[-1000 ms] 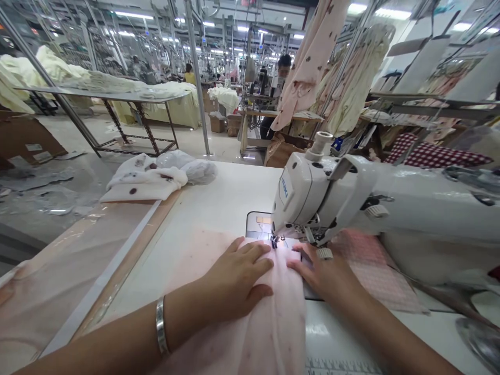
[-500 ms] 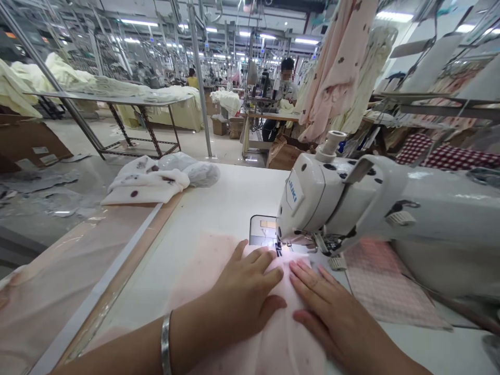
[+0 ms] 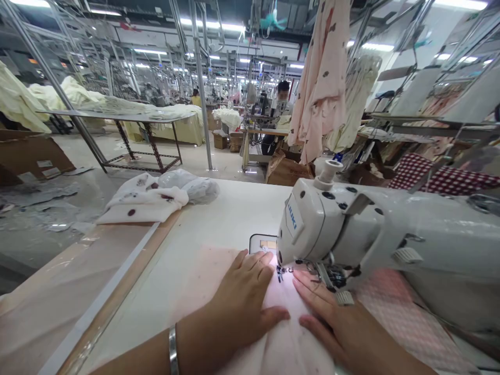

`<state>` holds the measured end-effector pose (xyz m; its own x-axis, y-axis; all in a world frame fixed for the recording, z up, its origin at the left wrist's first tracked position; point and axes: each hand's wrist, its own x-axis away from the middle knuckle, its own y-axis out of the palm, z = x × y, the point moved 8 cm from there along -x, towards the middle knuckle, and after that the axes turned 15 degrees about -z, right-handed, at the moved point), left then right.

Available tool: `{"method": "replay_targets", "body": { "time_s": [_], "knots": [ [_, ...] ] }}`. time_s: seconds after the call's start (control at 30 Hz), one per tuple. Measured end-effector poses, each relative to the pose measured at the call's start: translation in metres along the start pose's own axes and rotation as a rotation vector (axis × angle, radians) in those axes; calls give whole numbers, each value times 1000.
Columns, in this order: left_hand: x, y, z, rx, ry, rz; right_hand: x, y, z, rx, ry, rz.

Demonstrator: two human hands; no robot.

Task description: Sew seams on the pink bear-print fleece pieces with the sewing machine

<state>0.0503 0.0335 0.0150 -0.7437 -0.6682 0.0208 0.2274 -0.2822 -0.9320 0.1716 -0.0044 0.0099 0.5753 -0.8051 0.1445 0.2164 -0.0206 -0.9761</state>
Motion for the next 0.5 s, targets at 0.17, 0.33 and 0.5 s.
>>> {"method": "replay_targets", "body": {
  "time_s": [0.17,0.33,0.5],
  "knots": [
    [-7,2,-8,26,-10,-35,1,-5,2,128,4,111],
    [-8,-1,-10,72,-7,-31,0,-1,4,175,-8,173],
    [-7,-1,-12,108,13,39,2,16,19,44,8,264]
  ]
}}
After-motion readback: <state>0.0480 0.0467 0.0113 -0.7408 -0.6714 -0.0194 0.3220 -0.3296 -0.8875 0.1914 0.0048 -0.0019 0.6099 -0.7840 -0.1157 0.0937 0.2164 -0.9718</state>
